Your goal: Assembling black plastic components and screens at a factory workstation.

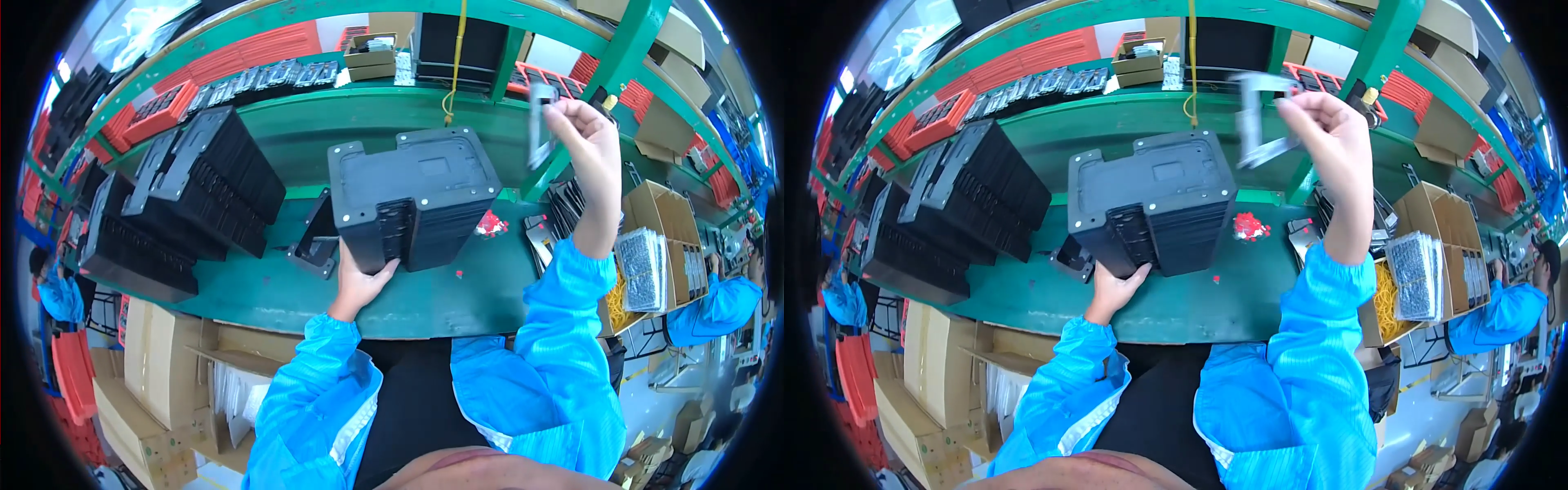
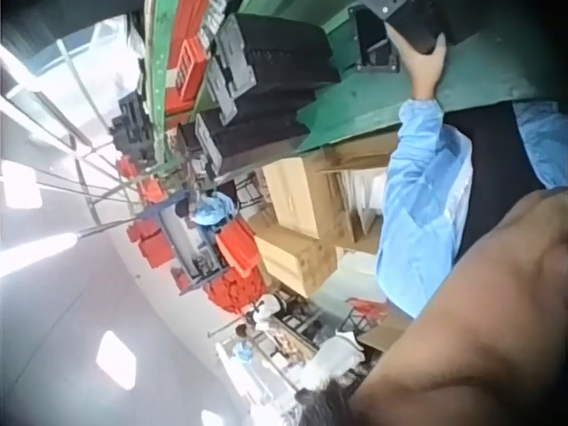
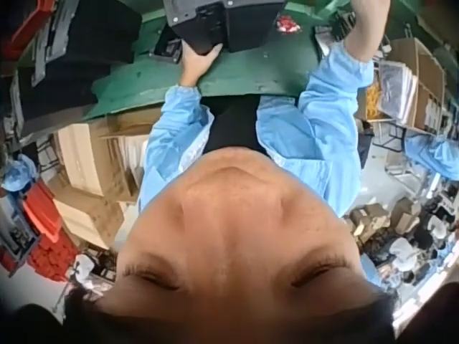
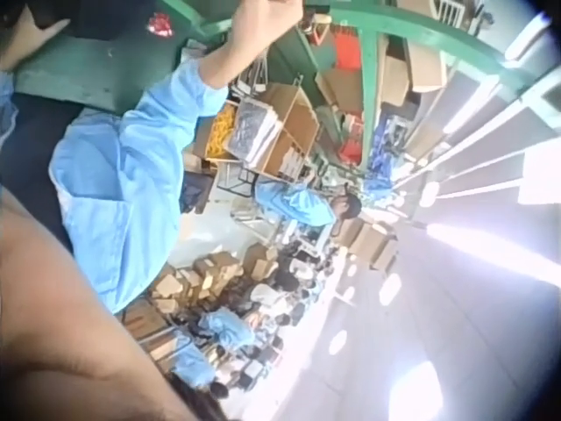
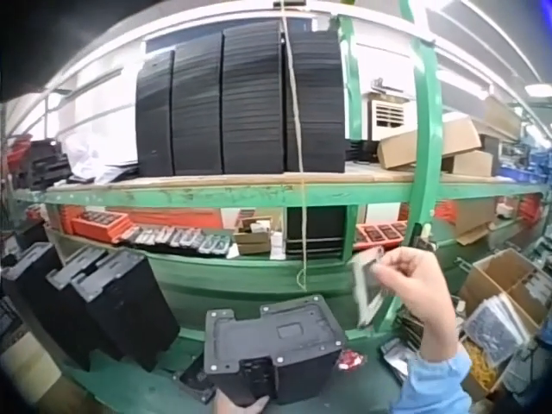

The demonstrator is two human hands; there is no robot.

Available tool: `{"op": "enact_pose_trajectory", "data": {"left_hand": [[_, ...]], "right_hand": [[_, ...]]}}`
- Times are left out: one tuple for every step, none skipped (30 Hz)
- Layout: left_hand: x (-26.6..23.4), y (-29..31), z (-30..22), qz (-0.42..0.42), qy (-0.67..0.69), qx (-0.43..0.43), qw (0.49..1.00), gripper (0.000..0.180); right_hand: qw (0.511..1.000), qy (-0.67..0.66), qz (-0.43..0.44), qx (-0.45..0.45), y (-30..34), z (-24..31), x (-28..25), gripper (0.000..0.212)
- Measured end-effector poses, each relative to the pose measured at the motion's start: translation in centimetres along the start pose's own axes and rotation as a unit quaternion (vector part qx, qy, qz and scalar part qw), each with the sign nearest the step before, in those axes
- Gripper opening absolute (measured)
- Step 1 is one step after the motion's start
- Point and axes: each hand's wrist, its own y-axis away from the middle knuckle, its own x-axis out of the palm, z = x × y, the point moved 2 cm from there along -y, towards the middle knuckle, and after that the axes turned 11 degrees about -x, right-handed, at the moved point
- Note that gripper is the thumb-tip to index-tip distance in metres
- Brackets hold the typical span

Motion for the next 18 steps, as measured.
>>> {"op": "enact_pose_trajectory", "data": {"left_hand": [[-0.1,0.1,-0.8,0.000,0.003,0.006,1.000,0.092],[-0.1,0.1,-1.7,-0.001,0.005,0.011,1.000,0.100],[-0.5,-0.1,-2.9,-0.005,0.006,0.017,1.000,0.108],[-1.1,-0.3,-4.8,-0.024,0.004,0.030,0.999,0.115],[-2.2,0.0,-7.3,-0.038,0.000,0.038,0.999,0.122],[-2.6,-0.7,-10.1,-0.020,0.086,0.065,0.994,0.125],[-3.3,-1.7,-12.5,-0.001,0.172,0.090,0.981,0.128],[-4.2,-2.9,-13.8,-0.009,0.163,0.138,0.977,0.127],[-5.6,-3.8,-14.8,-0.020,0.151,0.184,0.971,0.126],[-6.6,-4.5,-15.8,-0.016,0.152,0.181,0.971,0.126],[-7.7,-5.3,-16.8,0.010,0.106,0.170,0.980,0.123],[-8.7,-5.8,-17.7,0.035,0.059,0.159,0.985,0.120],[-9.5,-6.0,-18.5,0.056,0.013,0.146,0.988,0.117],[-10.0,-6.2,-19.0,0.056,0.015,0.145,0.988,0.117],[-10.3,-6.3,-19.5,0.067,-0.020,0.151,0.986,0.113],[-10.4,-6.4,-19.7,0.079,-0.055,0.158,0.983,0.109],[-10.4,-6.6,-19.8,0.092,-0.090,0.165,0.978,0.105],[-10.5,-6.8,-19.8,0.095,-0.087,0.163,0.978,0.105]], "right_hand": [[1.000,-0.004,0.002,-0.001,0.6,2.0,1.6,0.028],[0.996,0.067,0.053,-0.015,1.1,3.8,3.8,0.026],[0.985,0.135,0.102,-0.033,1.3,5.2,5.9,0.025],[0.985,0.128,0.107,-0.037,1.0,5.6,7.7,0.025],[0.965,0.223,0.134,-0.044,0.8,5.9,9.5,0.024],[0.933,0.321,0.153,-0.048,0.7,5.8,10.5,0.023],[0.891,0.416,0.172,-0.050,0.9,5.8,11.2,0.022],[0.892,0.414,0.173,-0.047,1.2,6.0,11.9,0.022],[0.891,0.412,0.183,-0.049,1.6,6.3,12.7,0.022],[0.889,0.415,0.190,-0.047,2.1,6.7,13.0,0.022],[0.886,0.418,0.196,-0.047,2.4,7.0,13.3,0.022],[0.886,0.419,0.196,-0.044,2.9,6.9,13.4,0.022],[0.876,0.426,0.206,-0.094,3.5,7.4,13.3,0.024],[0.864,0.434,0.214,-0.141,3.9,7.5,13.2,0.025],[0.849,0.441,0.223,-0.188,4.2,7.8,13.2,0.027],[0.848,0.443,0.224,-0.185,4.2,7.9,13.3,0.027],[0.836,0.459,0.231,-0.193,4.1,8.2,13.5,0.028],[0.823,0.474,0.239,-0.202,4.2,8.5,13.7,0.030]]}}
